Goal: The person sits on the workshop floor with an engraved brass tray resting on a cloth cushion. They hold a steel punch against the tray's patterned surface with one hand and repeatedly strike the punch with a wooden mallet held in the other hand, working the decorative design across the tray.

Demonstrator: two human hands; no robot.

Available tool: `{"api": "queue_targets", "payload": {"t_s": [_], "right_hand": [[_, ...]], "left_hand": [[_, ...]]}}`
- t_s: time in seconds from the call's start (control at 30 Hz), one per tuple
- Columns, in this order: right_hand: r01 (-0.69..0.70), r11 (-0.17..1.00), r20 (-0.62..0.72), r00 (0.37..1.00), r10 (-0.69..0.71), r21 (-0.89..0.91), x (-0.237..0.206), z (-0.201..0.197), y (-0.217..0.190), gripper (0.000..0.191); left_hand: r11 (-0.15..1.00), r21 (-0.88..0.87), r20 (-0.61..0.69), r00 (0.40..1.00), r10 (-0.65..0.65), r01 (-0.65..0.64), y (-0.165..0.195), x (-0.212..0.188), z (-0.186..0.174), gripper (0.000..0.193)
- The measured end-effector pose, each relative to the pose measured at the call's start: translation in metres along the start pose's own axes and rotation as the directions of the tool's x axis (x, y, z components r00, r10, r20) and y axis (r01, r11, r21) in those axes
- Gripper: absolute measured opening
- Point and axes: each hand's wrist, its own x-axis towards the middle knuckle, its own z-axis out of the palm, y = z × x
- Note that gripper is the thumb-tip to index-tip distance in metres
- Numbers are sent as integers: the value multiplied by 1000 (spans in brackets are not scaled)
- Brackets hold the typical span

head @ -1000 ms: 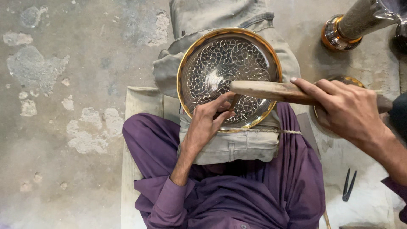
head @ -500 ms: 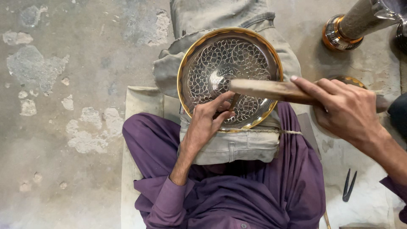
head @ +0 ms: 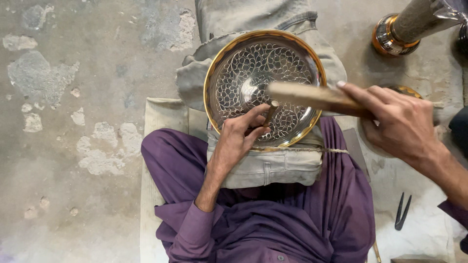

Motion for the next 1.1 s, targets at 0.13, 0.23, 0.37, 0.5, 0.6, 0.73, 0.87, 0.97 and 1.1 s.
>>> {"api": "queue_targets", "payload": {"t_s": [0.13,0.23,0.37,0.5,0.6,0.73,0.87,0.97,1.1], "right_hand": [[-30,974,-31,999,38,225,-2,2,-2,70],[-26,1000,15,1000,26,-1,-4,5,1,66],[-4,996,131,991,15,-87,-4,14,10,66],[5,997,-52,999,-2,71,-6,21,14,67],[-174,954,159,978,137,246,-6,20,10,63],[-32,994,97,994,42,-102,-4,10,7,62],[25,997,107,994,-18,-69,-2,6,8,71],[30,994,39,999,-26,-105,-3,11,11,68],[-143,853,48,989,138,502,-6,19,10,66]], "left_hand": [[1000,-11,0,1000,4,-4,-1,0,-1,54],[999,31,4,1000,8,-8,-2,1,0,54],[999,44,9,1000,-7,6,-3,1,1,52],[1000,19,4,1000,-2,2,-2,0,0,52],[1000,-8,16,1000,-20,20,0,-1,-2,51],[999,36,14,1000,5,-6,-1,2,-2,53],[1000,23,16,1000,-11,11,0,1,-2,53],[1000,6,24,1000,-14,14,0,1,-3,53],[1000,-9,28,999,-21,21,1,2,-5,52]]}}
